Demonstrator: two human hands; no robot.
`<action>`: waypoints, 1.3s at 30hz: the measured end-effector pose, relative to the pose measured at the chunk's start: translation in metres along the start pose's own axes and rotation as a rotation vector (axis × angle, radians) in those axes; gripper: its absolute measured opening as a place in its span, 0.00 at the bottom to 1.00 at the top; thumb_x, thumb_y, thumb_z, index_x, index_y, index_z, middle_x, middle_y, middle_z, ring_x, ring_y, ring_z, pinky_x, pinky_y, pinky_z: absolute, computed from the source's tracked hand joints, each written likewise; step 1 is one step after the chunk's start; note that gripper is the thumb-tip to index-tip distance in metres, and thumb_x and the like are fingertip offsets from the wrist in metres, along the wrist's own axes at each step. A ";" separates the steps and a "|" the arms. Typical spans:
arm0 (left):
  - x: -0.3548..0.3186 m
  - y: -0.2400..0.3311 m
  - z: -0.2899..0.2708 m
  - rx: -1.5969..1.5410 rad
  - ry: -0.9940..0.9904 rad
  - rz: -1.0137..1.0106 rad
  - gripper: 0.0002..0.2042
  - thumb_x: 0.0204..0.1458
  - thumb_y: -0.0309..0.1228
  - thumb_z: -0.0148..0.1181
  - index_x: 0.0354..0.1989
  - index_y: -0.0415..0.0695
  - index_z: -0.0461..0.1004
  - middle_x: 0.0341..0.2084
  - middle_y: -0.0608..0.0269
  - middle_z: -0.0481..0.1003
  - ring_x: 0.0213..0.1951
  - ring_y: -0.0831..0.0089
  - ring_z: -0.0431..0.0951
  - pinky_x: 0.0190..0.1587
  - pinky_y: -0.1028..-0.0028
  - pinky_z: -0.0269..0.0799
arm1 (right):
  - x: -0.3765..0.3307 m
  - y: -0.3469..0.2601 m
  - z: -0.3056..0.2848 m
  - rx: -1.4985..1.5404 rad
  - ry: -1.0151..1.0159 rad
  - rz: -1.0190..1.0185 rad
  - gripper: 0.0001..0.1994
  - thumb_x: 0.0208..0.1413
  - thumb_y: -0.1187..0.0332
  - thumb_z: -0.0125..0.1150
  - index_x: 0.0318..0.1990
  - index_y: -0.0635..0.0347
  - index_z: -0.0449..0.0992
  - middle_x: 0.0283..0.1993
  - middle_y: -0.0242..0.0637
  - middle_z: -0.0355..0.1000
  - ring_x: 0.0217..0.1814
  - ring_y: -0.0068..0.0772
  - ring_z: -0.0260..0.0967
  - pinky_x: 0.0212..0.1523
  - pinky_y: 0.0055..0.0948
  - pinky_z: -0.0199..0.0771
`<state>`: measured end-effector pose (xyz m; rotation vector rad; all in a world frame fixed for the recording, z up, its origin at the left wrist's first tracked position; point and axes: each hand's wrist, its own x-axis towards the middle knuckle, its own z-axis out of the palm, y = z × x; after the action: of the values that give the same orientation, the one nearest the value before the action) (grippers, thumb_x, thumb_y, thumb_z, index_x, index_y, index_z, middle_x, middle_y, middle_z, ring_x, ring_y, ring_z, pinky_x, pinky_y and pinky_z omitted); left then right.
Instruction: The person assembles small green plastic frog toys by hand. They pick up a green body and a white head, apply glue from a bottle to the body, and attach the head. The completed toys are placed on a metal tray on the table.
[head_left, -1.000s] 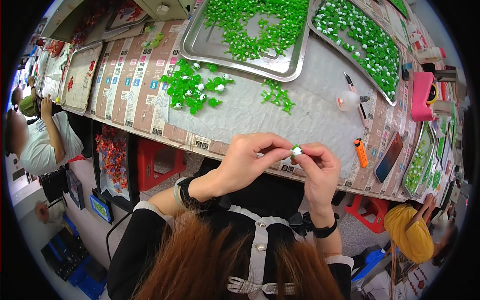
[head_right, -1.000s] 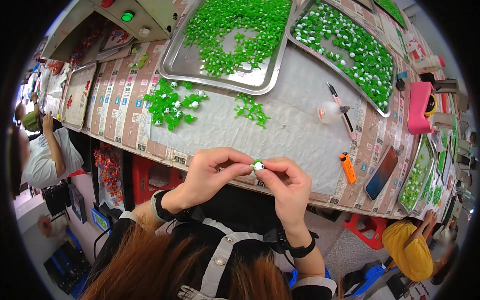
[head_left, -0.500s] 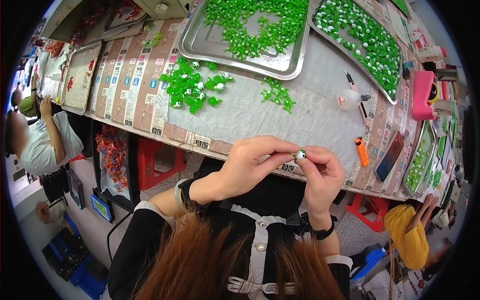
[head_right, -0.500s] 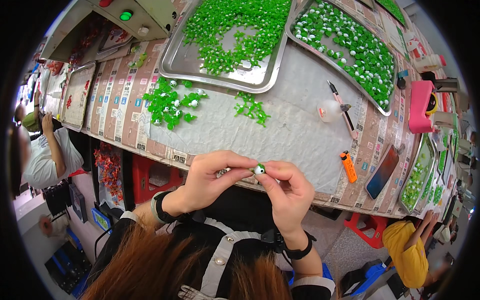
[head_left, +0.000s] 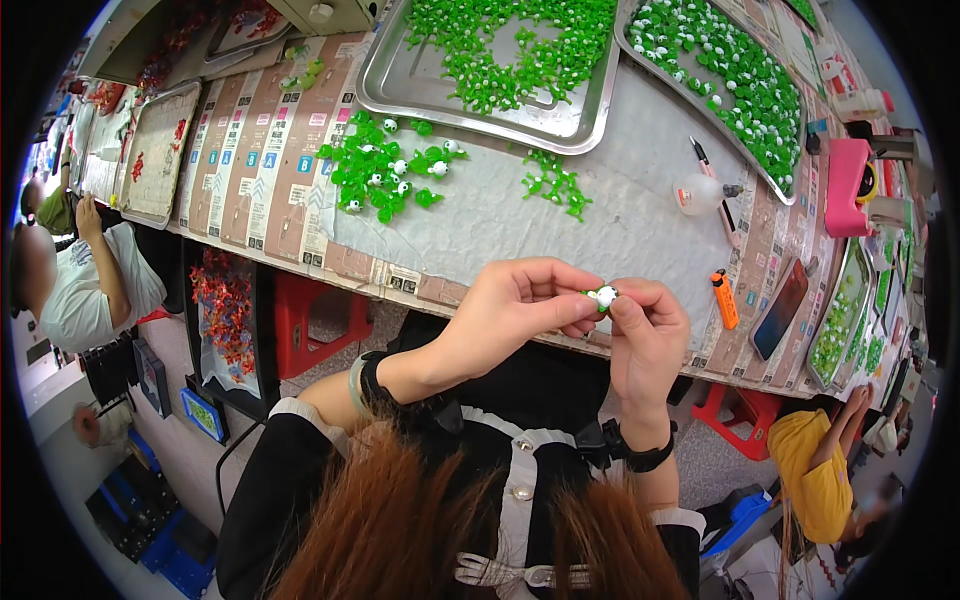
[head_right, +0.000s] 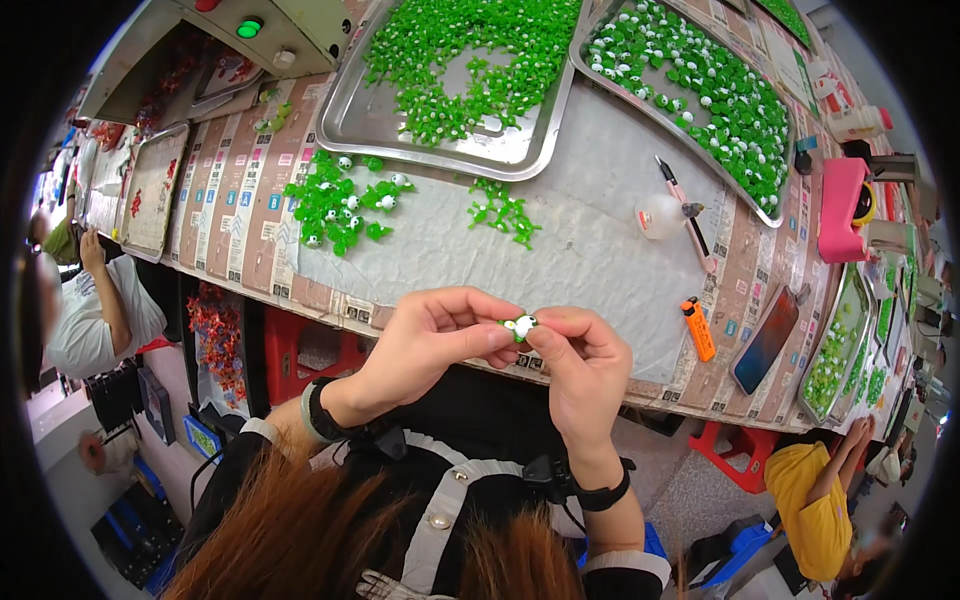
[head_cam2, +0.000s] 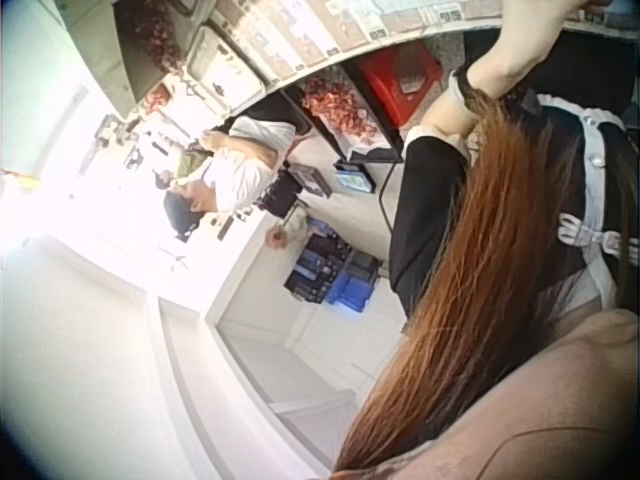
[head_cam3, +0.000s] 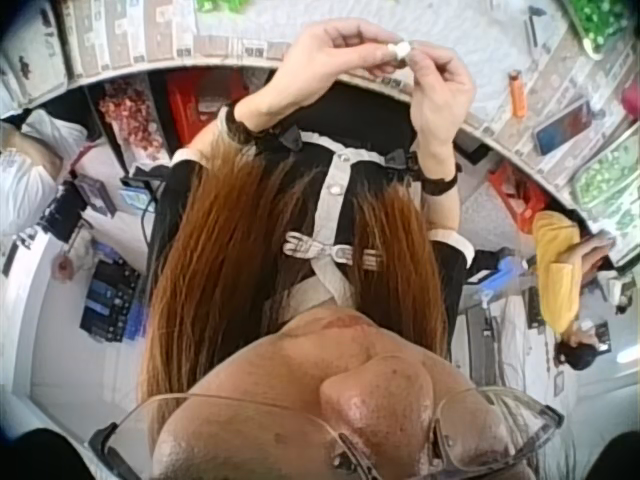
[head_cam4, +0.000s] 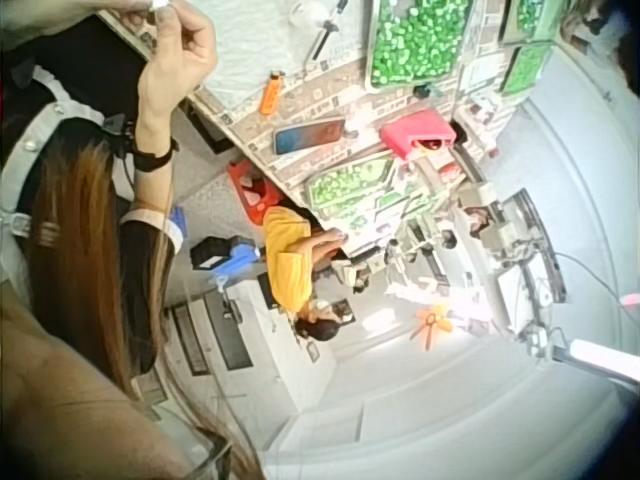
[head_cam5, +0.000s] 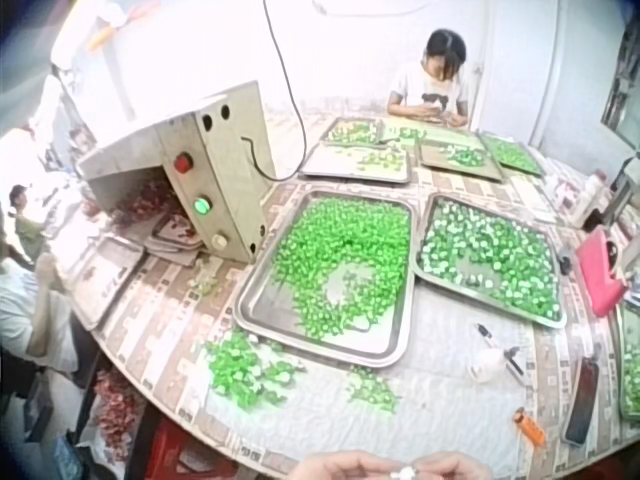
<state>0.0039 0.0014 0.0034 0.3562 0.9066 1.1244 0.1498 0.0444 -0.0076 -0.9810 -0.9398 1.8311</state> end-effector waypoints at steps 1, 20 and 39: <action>0.001 -0.001 0.000 -0.017 0.002 0.000 0.10 0.45 0.23 0.50 0.37 0.33 0.66 0.29 0.59 0.71 0.30 0.77 0.71 0.35 0.80 0.68 | 0.000 0.000 0.000 -0.001 0.000 0.007 0.03 0.41 0.81 0.53 0.27 0.68 0.68 0.29 0.38 0.67 0.30 0.22 0.64 0.31 0.18 0.65; 0.011 -0.017 -0.010 -0.160 0.060 -0.132 0.09 0.45 0.24 0.50 0.33 0.33 0.66 0.27 0.56 0.71 0.28 0.76 0.72 0.32 0.81 0.68 | 0.005 0.011 -0.002 0.020 0.060 0.220 0.03 0.45 0.77 0.51 0.24 0.66 0.67 0.24 0.36 0.68 0.25 0.20 0.64 0.28 0.17 0.64; 0.014 -0.021 -0.012 -0.171 0.061 -0.136 0.08 0.45 0.25 0.50 0.33 0.33 0.66 0.26 0.58 0.70 0.29 0.76 0.72 0.33 0.80 0.68 | 0.006 0.014 -0.001 -0.004 0.077 0.190 0.04 0.46 0.76 0.50 0.23 0.65 0.66 0.23 0.34 0.66 0.24 0.18 0.62 0.28 0.16 0.61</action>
<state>0.0098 0.0029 -0.0237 0.1190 0.8674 1.0827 0.1436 0.0449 -0.0220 -1.1682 -0.8271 1.9328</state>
